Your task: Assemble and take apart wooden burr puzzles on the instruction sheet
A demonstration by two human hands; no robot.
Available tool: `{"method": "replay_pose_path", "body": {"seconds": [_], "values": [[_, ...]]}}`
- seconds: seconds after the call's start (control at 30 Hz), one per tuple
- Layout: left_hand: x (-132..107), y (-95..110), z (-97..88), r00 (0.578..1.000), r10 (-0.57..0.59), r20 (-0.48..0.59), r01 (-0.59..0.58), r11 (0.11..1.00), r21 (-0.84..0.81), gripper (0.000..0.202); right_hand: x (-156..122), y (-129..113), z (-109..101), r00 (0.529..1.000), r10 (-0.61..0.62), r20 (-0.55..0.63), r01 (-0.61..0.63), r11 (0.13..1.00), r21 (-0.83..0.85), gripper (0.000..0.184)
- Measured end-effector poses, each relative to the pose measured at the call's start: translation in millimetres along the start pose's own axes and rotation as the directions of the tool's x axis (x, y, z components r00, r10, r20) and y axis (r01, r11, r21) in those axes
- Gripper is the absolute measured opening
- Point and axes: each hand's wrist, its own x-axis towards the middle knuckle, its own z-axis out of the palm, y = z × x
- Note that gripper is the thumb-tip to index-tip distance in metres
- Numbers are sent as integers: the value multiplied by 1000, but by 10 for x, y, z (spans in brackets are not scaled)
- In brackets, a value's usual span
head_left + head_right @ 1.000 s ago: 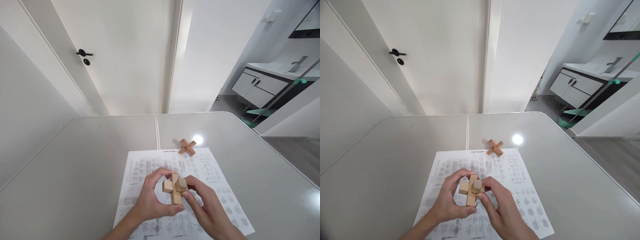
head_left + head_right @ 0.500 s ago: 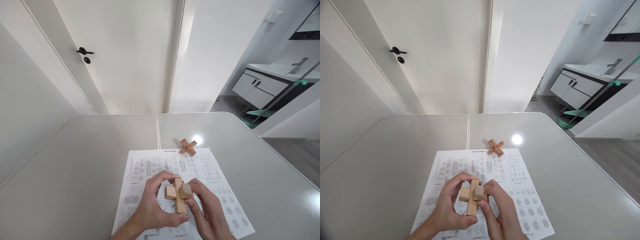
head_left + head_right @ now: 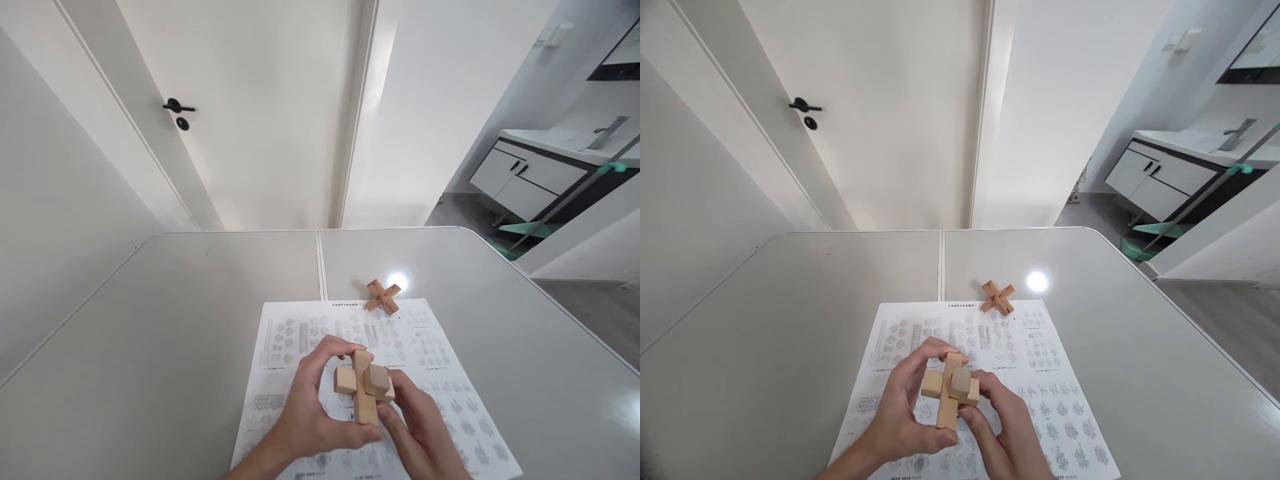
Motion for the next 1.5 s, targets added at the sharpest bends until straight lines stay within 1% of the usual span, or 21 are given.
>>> {"method": "replay_pose_path", "body": {"seconds": [0.1,0.23,0.37,0.47,0.57,0.67,0.77,0.87,1.03,1.13,1.2,1.27,1.4,1.5], "values": [[-5,6,36,999,-31,-13,31,999,-8,65,-11,-12,9,1000,-6,-8,6,1000,-4,26],[-7,17,104,990,-113,-80,111,993,-32,61,13,-48,18,999,-10,-34,11,1000,14,27],[3,30,126,985,-146,-88,147,989,5,59,28,-68,11,998,57,32,-59,995,81,30],[-1,37,132,980,-179,-87,178,984,-22,61,20,-65,-5,994,58,88,-66,995,81,30],[-17,46,153,984,-166,-65,164,986,-40,66,-1,-64,-24,995,20,97,-22,1000,16,29],[-33,61,188,986,-145,-83,144,989,-26,64,-27,-84,-24,997,-19,71,21,999,-37,31],[-54,71,230,984,-136,-116,135,991,-13,58,-44,-123,-2,999,-35,27,36,998,-45,35],[-82,72,265,979,-141,-147,142,990,-2,56,-53,-159,12,999,-41,0,41,998,-51,37],[-99,74,304,979,-129,-159,138,989,44,56,-63,-140,-2,999,-42,0,42,999,-29,39],[-93,77,343,962,-175,-207,189,981,49,54,-60,-75,1,999,-40,-21,39,998,-42,39],[-92,74,371,941,-218,-261,249,964,92,51,-57,-31,9,998,-28,-55,24,998,-62,39],[-92,66,387,929,-232,-288,282,948,145,49,-53,-1,15,997,-5,-71,1,999,-49,40],[-84,39,380,941,-231,-246,274,949,155,47,-42,22,10,999,11,-33,-10,1000,16,41],[-75,22,364,950,-175,-260,240,941,241,49,-44,41,-3,999,-9,-30,9,1000,0,42]]}}
